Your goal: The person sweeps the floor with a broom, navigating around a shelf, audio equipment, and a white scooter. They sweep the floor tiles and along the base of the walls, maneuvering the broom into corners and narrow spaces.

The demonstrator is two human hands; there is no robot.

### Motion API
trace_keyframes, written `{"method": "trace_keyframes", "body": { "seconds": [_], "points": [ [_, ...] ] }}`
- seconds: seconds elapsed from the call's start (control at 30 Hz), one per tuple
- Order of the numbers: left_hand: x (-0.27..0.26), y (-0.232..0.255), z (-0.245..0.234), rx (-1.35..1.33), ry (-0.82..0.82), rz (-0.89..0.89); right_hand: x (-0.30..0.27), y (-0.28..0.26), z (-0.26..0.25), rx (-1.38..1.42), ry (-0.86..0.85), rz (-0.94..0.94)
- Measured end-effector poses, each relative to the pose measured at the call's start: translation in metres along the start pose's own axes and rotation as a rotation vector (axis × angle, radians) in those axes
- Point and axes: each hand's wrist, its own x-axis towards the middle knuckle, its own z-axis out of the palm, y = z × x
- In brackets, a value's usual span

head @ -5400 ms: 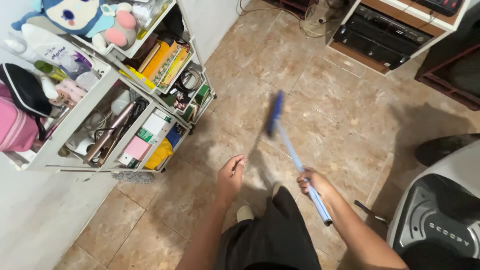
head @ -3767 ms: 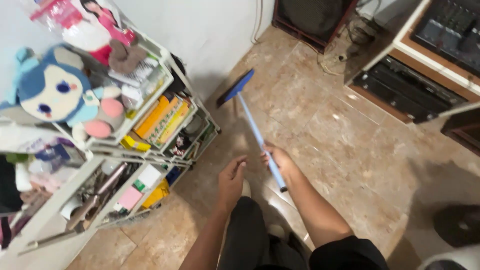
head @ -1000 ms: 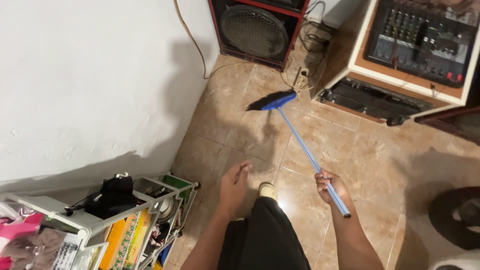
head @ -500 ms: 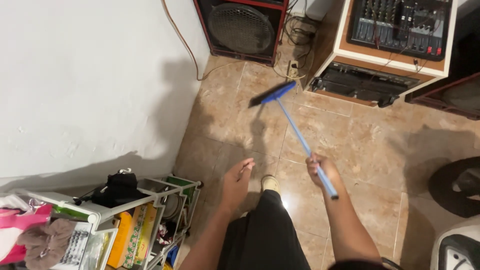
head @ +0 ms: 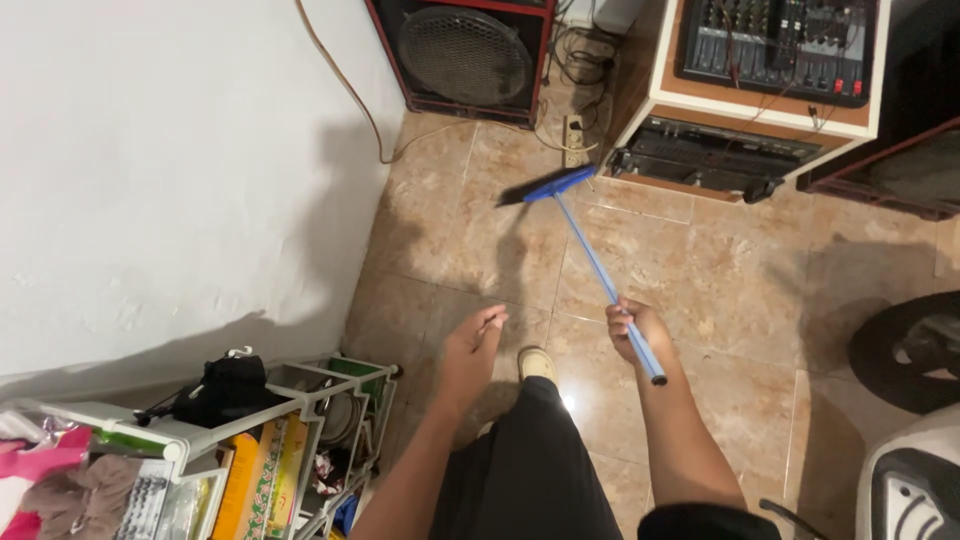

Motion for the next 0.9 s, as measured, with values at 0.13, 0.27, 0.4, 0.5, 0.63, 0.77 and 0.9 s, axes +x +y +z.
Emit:
{"method": "trace_keyframes", "body": {
  "seconds": [0.13,0.27,0.4,0.5,0.63,0.77,0.9],
  "points": [
    [0.003,-0.012,0.005,-0.006,-0.015,0.003,-0.004,-0.008,-0.039,0.157,0.018,0.05],
    [0.003,-0.012,0.009,-0.001,-0.009,0.016,-0.046,0.006,0.013,-0.073,0.139,-0.029],
    [0.005,-0.004,0.017,0.071,-0.042,0.077,0.006,-0.022,-0.067,0.238,-0.171,0.118],
    [0.001,0.014,0.018,0.118,-0.069,-0.025,-0.001,-0.046,-0.093,0.207,-0.166,0.007],
    [0.004,-0.022,0.015,0.057,-0.033,-0.108,-0.019,-0.082,-0.147,0.291,-0.186,0.0],
    [0.003,-0.02,0.011,0.019,-0.033,-0.068,-0.035,-0.108,-0.152,0.09,0.099,-0.176],
    [0.004,-0.025,0.015,0.064,-0.039,0.034,-0.037,-0.102,-0.103,-0.347,0.476,-0.298]
  ]
}}
